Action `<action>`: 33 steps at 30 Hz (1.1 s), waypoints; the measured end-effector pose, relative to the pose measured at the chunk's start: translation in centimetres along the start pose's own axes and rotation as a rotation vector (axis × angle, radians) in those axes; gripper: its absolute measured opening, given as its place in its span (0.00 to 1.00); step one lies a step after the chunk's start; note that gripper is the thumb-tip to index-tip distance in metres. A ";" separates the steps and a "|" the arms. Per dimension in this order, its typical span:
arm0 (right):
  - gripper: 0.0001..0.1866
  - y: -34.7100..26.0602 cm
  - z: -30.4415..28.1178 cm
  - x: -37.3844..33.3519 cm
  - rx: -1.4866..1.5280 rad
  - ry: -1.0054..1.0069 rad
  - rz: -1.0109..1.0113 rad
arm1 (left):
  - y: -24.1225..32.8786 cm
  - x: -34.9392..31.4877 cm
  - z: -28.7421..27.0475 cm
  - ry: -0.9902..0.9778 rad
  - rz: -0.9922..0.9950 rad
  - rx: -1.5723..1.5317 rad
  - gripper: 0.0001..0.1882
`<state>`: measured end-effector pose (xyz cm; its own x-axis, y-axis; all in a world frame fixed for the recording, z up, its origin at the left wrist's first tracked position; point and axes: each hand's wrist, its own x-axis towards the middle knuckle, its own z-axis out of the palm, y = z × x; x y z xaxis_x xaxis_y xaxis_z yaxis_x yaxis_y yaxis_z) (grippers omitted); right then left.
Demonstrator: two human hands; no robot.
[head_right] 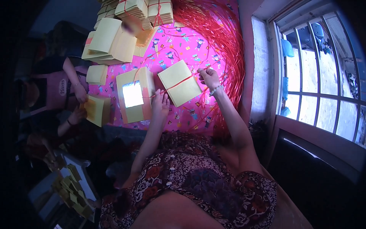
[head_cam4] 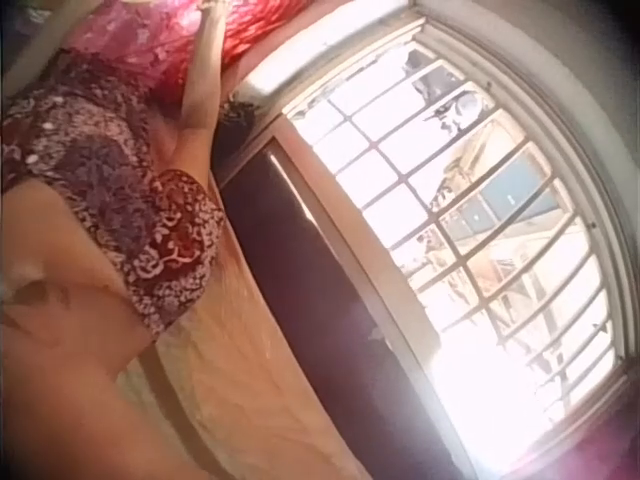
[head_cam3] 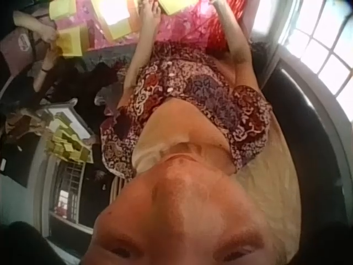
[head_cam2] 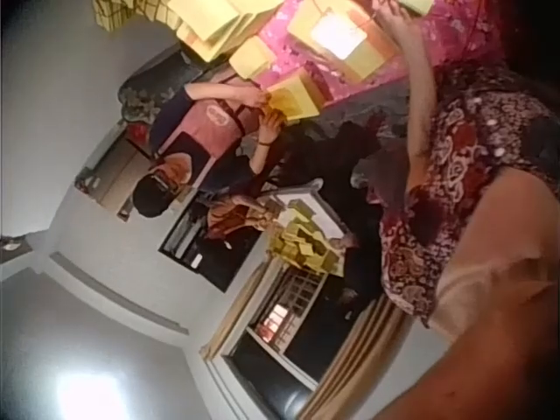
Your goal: Tying stacks of yellow joss paper with red string into bundles.
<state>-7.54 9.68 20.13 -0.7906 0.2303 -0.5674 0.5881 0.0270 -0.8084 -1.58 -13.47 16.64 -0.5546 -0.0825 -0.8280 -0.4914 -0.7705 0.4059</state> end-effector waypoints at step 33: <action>0.09 9.0 3.0 4.9 0.031 -0.030 -0.005 | -6.3 7.2 -2.3 0.316 0.297 0.475 0.12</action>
<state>-6.63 8.12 9.66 -0.7987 0.2007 -0.5673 0.5788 -0.0018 -0.8155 -0.95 -10.66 7.18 -0.5234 -0.4873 -0.6989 -0.6316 -0.3287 0.7022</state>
